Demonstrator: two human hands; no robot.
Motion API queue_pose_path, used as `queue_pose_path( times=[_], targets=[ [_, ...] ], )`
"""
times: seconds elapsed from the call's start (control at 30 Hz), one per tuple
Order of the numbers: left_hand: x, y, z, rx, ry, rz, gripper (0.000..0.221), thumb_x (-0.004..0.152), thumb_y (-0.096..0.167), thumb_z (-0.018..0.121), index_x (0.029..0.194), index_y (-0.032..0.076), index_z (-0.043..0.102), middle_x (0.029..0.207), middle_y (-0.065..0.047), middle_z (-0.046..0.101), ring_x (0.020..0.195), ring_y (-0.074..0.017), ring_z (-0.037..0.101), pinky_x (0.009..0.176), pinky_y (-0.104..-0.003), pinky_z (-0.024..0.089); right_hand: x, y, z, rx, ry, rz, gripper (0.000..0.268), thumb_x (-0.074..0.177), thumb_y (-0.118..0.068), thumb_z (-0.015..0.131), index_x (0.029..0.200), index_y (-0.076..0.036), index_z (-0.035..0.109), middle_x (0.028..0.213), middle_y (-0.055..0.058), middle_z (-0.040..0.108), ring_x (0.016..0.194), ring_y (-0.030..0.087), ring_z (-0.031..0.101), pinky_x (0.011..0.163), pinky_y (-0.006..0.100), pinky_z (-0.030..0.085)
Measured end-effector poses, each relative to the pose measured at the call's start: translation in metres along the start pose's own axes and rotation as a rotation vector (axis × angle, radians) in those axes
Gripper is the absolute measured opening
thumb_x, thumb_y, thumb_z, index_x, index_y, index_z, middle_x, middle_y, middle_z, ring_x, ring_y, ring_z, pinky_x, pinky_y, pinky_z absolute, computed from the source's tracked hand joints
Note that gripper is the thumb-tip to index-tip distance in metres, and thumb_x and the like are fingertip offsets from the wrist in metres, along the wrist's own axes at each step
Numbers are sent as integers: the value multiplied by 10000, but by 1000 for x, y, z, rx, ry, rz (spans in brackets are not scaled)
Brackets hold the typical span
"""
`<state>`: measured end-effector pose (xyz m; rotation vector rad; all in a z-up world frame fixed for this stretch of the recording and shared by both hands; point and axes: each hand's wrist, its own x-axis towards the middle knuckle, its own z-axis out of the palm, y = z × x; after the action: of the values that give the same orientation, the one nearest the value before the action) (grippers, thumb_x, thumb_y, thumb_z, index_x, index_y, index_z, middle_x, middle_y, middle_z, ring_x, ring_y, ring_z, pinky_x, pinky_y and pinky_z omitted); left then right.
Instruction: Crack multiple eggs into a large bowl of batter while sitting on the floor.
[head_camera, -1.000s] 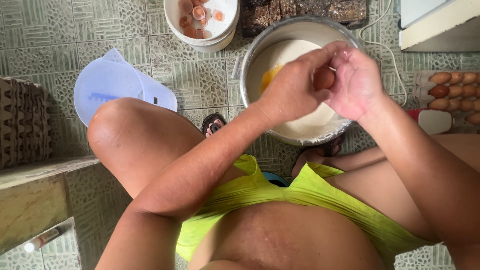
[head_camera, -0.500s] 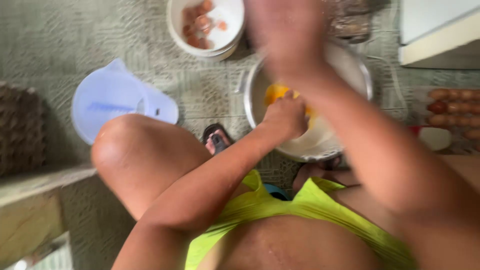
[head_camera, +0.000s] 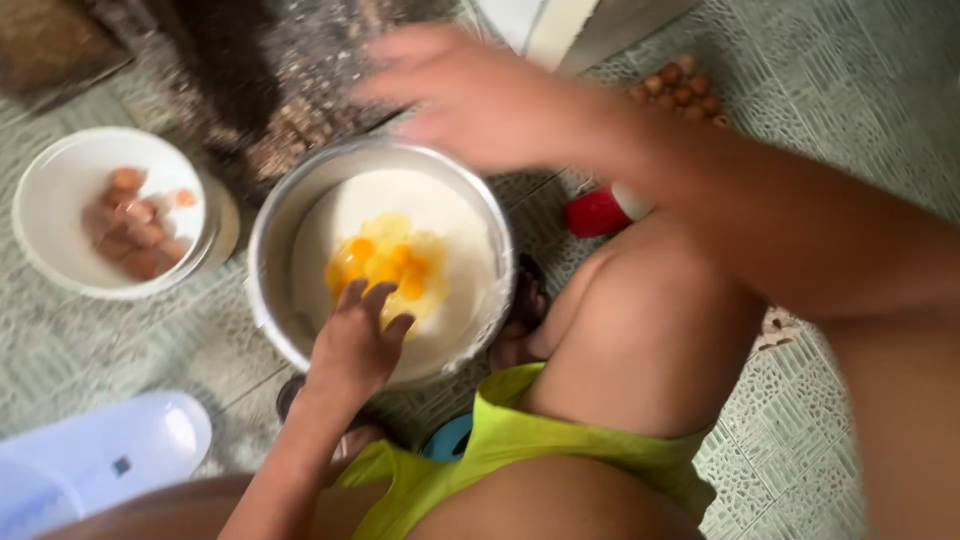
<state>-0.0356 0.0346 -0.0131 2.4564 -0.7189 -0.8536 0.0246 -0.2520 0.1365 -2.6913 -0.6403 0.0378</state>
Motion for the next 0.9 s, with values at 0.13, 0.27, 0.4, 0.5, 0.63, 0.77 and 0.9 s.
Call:
queue_pose_path(
  times=[0.13,0.27,0.4,0.5,0.63,0.77,0.9],
  targets=[
    [-3,-2,2,-10,35,19,516,873,367,683,1363,231,602,1485,-125,517,1248,-391,589,931,-575,509,-123,90,-62,-58,-8,778,435,988,-324,481,1339,-164,680,1325,148,643,1085,403,566,840,524,390],
    [2,-9,5,14,-3,-41,523,848,373,714,1356,297,618,1505,-58,532,1303,-310,577,956,-542,523,-272,208,-11,-63,179,864,308,1103,-117,547,847,-66,382,835,119,435,812,275,405,712,438,268],
    [15,-31,15,4,78,39,475,842,313,736,1311,261,677,1427,-72,613,1384,-245,540,1055,-444,475,-331,256,75,263,359,1350,260,928,-108,754,1188,-101,739,1148,123,720,1000,311,683,744,481,573],
    [21,-29,12,35,52,-27,477,846,329,727,1318,278,682,1459,-82,605,1413,-227,522,1097,-449,448,-328,266,123,416,274,1453,416,870,-124,771,1279,-121,701,1177,98,712,1009,296,678,740,450,576],
    [26,-26,10,55,35,-37,475,854,317,724,1323,260,677,1451,-83,615,1419,-238,517,1124,-471,435,-318,301,174,376,166,1414,572,825,-290,772,1354,-103,659,1292,76,675,1154,255,631,907,397,465],
    [28,-29,17,44,5,-37,488,857,316,720,1335,233,671,1460,-99,607,1439,-244,494,1147,-455,413,-285,303,174,271,72,1608,376,662,-286,872,929,-165,636,1033,64,653,889,265,612,673,440,475],
    [29,-25,19,50,-53,-92,484,864,357,696,1341,285,656,1511,-55,562,1395,-228,538,1052,-471,494,-277,322,199,130,-22,1696,631,765,-228,808,1317,-92,535,1175,182,647,1057,393,657,776,475,578]
  ],
)
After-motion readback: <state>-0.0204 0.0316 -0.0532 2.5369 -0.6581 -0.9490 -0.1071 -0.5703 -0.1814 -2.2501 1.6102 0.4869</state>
